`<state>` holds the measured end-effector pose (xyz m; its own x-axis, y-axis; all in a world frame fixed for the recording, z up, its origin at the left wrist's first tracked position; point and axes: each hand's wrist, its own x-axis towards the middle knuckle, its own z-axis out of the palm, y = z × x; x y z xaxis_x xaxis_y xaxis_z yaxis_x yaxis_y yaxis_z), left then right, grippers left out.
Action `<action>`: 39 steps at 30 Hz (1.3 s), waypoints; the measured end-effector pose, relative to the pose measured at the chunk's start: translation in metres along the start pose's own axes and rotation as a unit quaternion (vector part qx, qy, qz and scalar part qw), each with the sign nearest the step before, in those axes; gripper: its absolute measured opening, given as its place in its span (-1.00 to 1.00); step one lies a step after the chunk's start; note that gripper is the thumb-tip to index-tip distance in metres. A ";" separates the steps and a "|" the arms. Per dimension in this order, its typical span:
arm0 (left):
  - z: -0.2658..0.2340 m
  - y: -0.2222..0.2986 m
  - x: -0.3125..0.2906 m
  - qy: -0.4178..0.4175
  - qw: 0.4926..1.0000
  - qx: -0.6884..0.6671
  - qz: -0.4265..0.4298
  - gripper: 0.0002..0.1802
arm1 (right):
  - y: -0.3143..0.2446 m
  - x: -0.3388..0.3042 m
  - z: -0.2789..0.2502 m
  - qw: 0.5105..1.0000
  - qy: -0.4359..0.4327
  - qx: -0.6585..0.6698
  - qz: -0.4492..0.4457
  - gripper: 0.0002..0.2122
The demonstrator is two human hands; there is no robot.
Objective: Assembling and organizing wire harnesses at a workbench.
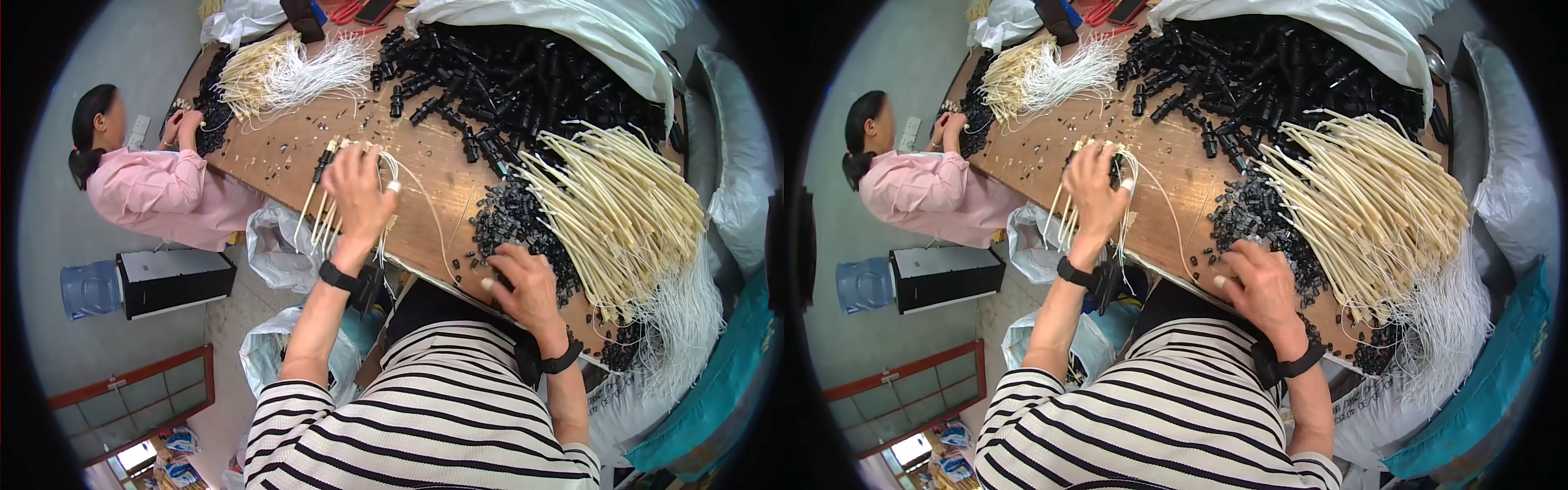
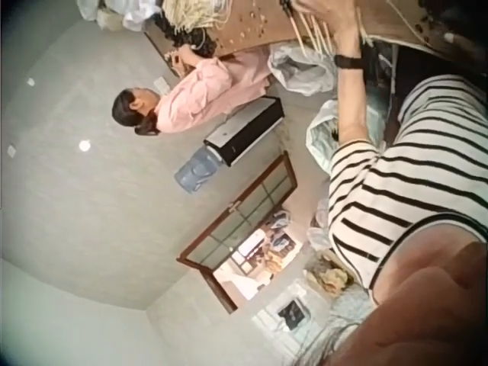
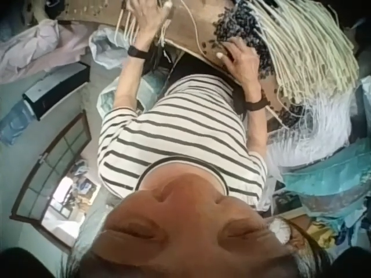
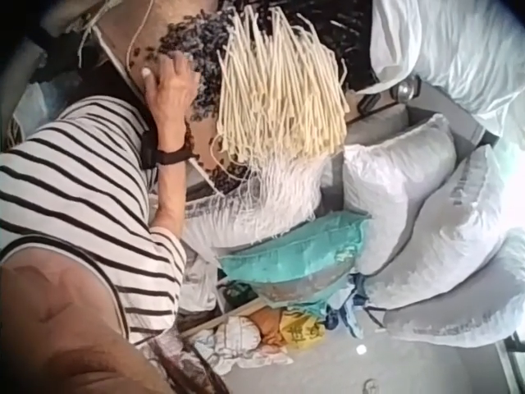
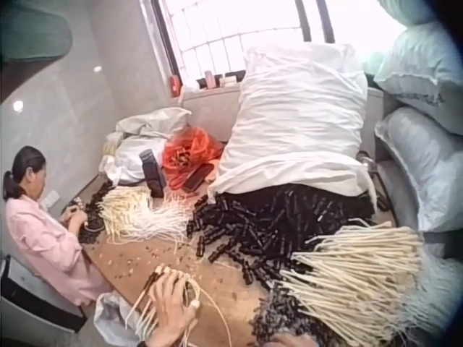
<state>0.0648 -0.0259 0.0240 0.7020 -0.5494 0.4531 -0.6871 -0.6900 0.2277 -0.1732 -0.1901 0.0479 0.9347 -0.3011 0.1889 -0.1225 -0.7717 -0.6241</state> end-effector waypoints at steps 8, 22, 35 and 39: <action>0.071 0.054 0.045 -0.093 0.957 -0.220 0.164 -0.60 | 0.047 -0.030 -0.042 0.936 0.112 -0.268 0.197 -0.93; 0.010 0.033 0.001 -0.261 0.949 -0.172 -0.027 -0.66 | 0.045 -0.025 -0.044 0.972 0.114 -0.193 0.073 -0.76; 0.006 0.086 -0.017 -0.328 0.870 -0.287 0.230 -0.63 | 0.008 -0.017 -0.009 0.998 0.016 -0.047 0.023 -0.71; 0.021 0.095 -0.026 -0.152 0.884 -0.340 0.283 -0.73 | 0.001 -0.014 -0.031 0.970 -0.052 -0.211 0.109 -0.59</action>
<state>-0.0151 -0.0871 0.0156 0.1558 -0.8886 0.4315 -0.8259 0.1225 0.5504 -0.1963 -0.2037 0.0681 0.8971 -0.4418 -0.0050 -0.4265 -0.8630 -0.2708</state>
